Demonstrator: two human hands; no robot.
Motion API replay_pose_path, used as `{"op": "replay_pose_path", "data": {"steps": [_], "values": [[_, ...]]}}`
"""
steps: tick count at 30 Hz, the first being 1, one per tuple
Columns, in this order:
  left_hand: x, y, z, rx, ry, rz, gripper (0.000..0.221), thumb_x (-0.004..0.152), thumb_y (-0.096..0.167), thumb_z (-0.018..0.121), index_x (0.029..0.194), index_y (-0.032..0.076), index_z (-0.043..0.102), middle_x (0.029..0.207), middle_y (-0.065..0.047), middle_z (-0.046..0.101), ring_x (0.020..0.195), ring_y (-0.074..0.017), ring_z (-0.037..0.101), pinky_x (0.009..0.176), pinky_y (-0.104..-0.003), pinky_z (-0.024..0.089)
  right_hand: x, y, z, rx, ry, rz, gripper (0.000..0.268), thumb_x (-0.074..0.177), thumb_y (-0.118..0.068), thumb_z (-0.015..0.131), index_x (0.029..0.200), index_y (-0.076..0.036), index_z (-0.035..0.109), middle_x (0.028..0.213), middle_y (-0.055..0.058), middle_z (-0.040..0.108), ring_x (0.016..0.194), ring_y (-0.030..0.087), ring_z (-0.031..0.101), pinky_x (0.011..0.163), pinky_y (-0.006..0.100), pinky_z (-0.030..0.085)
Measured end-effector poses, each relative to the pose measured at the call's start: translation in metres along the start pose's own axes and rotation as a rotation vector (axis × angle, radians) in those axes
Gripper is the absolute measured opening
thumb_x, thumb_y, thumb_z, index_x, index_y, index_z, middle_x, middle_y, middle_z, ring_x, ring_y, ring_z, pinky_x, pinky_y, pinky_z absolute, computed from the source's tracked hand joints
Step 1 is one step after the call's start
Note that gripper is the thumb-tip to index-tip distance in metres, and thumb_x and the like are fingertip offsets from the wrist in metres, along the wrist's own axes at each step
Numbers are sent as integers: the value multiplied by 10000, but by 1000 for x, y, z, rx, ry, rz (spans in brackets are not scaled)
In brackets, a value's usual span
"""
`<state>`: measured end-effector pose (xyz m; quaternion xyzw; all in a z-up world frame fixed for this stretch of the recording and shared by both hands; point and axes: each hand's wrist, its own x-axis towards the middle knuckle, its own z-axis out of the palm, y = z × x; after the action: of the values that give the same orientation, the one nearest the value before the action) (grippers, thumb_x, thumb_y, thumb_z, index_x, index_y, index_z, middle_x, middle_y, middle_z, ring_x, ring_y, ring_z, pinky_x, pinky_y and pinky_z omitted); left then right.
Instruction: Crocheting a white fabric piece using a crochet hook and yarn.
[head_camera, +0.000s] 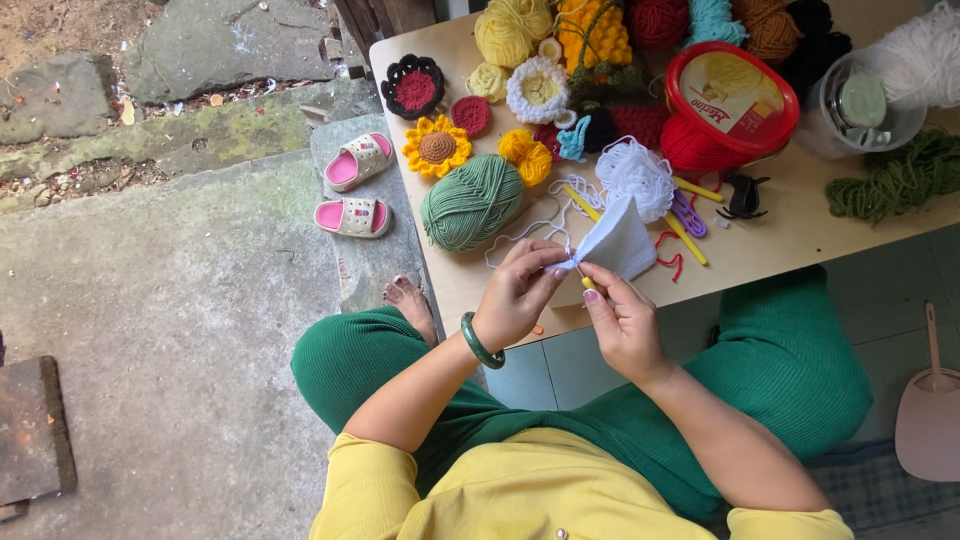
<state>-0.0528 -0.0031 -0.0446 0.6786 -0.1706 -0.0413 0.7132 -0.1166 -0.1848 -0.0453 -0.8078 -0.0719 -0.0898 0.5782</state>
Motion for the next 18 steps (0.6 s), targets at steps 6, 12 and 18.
{"op": "replay_pose_path", "data": {"steps": [6,12,18], "values": [[1,3,1,334,3,299,196,978,-72,607,1144,-27,701,1078,-160,641,1045,-376,699,902,-406,584,9,-24,-7,-69,-21,-45,339,1045,-64,541,1344,12,681,1165,206,716,1062,297,717,855,421,594],[3,-2,0,405,-9,409,203,984,-97,574,1130,-8,682,1043,-144,626,1016,-373,688,889,-404,580,11,-26,-17,-116,-54,-20,346,1046,-85,539,1350,-30,696,1119,189,720,1002,289,722,846,423,597],[4,-2,-1,439,-27,432,207,959,-119,588,1106,-15,690,1027,-160,636,969,-379,691,848,-407,584,10,-23,-22,-195,-65,-36,354,1038,-80,541,1352,-69,704,945,145,690,780,220,678,676,342,586]]}}
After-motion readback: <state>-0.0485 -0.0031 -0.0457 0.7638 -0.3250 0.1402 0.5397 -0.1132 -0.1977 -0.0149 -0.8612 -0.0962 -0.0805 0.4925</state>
